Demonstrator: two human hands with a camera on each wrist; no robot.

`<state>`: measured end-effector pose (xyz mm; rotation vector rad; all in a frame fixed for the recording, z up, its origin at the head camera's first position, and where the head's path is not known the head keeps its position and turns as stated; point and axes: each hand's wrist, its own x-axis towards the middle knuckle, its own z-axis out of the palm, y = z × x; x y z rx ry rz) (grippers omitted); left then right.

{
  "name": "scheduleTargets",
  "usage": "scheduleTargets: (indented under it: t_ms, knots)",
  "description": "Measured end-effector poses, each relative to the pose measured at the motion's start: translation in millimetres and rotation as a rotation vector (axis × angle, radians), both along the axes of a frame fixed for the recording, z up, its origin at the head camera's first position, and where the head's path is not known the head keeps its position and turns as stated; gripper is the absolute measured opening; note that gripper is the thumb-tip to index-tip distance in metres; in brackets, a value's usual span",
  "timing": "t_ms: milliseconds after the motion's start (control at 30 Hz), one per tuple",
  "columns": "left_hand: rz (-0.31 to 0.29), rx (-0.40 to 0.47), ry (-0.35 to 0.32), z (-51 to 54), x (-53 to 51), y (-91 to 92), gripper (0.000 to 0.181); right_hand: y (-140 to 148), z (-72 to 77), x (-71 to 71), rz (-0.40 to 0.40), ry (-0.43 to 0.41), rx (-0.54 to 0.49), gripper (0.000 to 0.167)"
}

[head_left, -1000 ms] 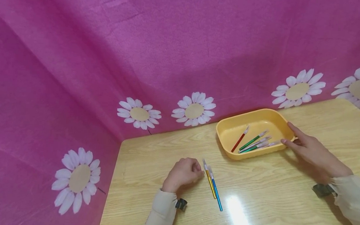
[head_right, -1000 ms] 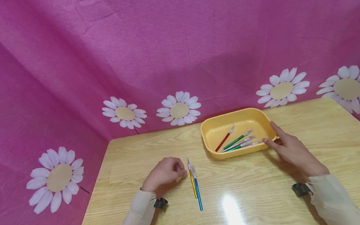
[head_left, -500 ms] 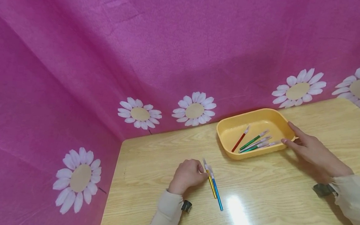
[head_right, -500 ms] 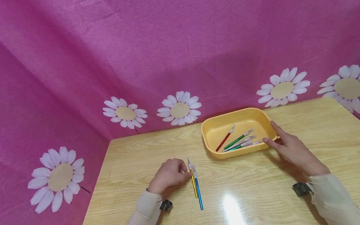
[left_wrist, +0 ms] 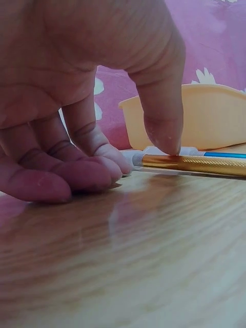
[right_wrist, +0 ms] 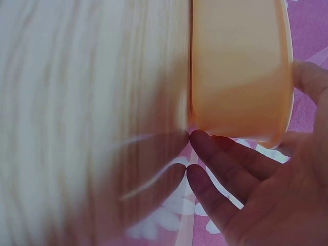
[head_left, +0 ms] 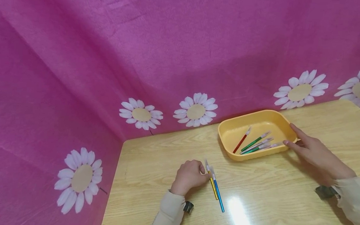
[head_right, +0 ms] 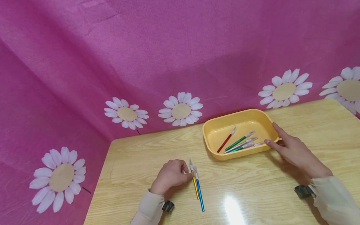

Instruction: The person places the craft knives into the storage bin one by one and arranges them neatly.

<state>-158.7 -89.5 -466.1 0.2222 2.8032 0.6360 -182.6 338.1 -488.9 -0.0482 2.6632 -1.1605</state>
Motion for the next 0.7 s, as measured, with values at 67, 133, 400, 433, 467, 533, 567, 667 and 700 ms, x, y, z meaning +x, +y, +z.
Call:
scheduleTargets:
  t_ms: [67,133,400,433,467,533,567,667,700]
  knots:
    - [0.002,-0.003,0.001,-0.5,0.1,-0.2,0.031,-0.3,0.1,0.1,-0.003,-0.017,-0.007,0.093]
    - [0.001,-0.007,0.010,-1.1,0.1,-0.3,0.030,-0.2,0.1,0.2,-0.003,-0.012,0.006,0.094]
    - [-0.002,-0.006,0.023,-2.1,0.9,-0.2,0.023,0.3,0.4,0.2,-0.005,-0.017,-0.012,0.094]
    - [-0.005,-0.006,0.025,-1.7,1.0,-0.5,0.021,-0.1,0.9,0.5,-0.006,-0.017,-0.015,0.094]
    - [-0.006,-0.008,0.024,-1.0,1.2,-0.7,0.020,0.1,1.1,0.6,-0.005,-0.016,-0.010,0.094]
    - [-0.007,-0.011,0.019,0.4,1.6,-1.2,0.020,-0.1,1.9,1.2,-0.004,-0.017,-0.001,0.094]
    - [-0.007,-0.014,0.015,1.3,1.9,-1.4,0.021,-0.2,2.1,1.4,-0.003,-0.018,0.003,0.093]
    - [-0.002,-0.029,0.001,3.2,3.1,-1.8,0.024,-0.2,2.0,1.2,0.001,-0.012,0.010,0.093]
    - [-0.002,-0.039,-0.001,3.7,3.4,-1.8,0.025,-0.6,2.1,1.2,0.001,-0.010,0.009,0.093]
